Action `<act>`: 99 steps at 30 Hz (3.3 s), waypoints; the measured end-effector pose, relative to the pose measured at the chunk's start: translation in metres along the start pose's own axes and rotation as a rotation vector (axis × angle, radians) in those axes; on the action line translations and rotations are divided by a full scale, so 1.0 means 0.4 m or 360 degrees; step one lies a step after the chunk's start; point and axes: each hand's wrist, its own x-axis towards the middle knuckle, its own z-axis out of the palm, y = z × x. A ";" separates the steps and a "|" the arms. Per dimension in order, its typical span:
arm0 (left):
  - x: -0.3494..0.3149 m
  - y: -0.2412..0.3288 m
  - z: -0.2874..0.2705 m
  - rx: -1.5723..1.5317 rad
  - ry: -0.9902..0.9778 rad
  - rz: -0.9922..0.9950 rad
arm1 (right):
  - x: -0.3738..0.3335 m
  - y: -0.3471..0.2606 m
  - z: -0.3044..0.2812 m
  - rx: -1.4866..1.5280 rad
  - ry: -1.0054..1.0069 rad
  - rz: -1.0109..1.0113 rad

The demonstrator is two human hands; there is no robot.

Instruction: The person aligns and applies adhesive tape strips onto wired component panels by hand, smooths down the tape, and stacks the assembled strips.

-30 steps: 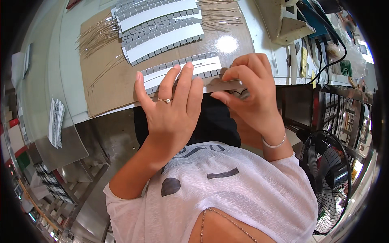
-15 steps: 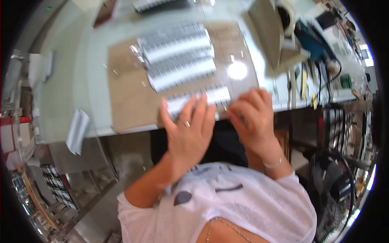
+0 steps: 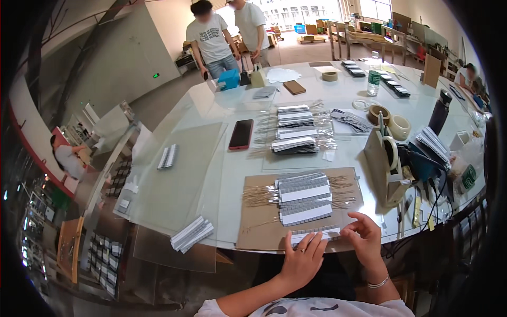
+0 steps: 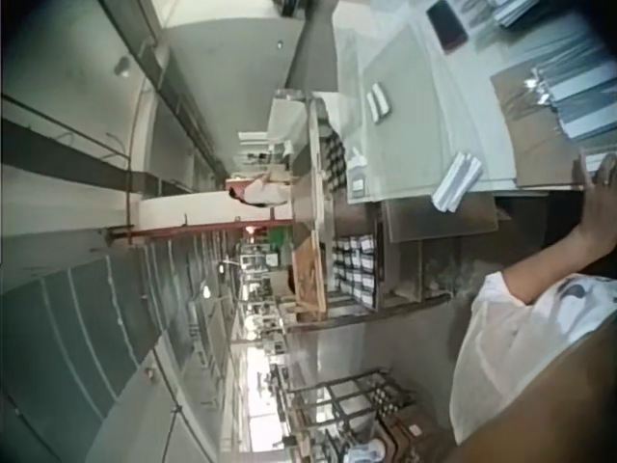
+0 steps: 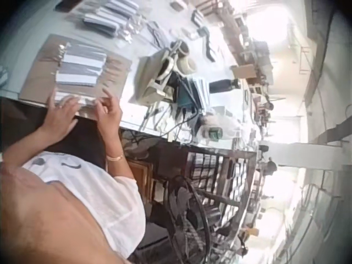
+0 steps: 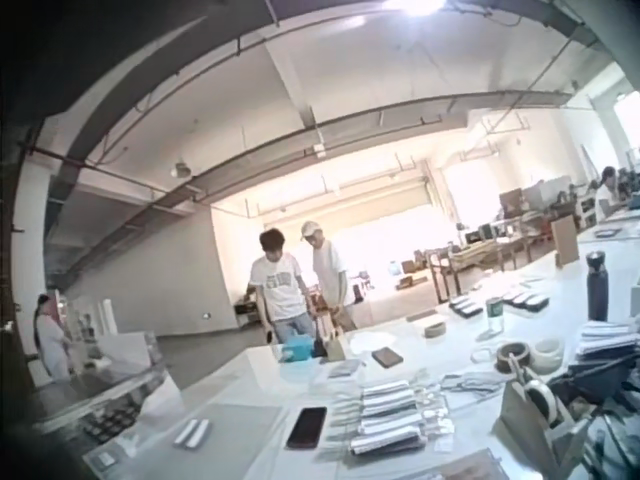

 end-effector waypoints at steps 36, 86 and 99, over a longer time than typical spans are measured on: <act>0.017 0.001 -0.014 -0.0023 -0.0103 -0.0056 | 0.038 0.013 0.003 -0.0864 -0.0524 -0.0716; -0.031 -0.058 0.053 -0.0250 0.0469 0.0035 | 0.135 -0.020 0.009 -0.1353 0.0051 -0.1015; -0.113 -0.197 -0.230 0.0311 0.0542 0.0075 | 0.092 0.001 0.064 -0.1248 0.0004 -0.0899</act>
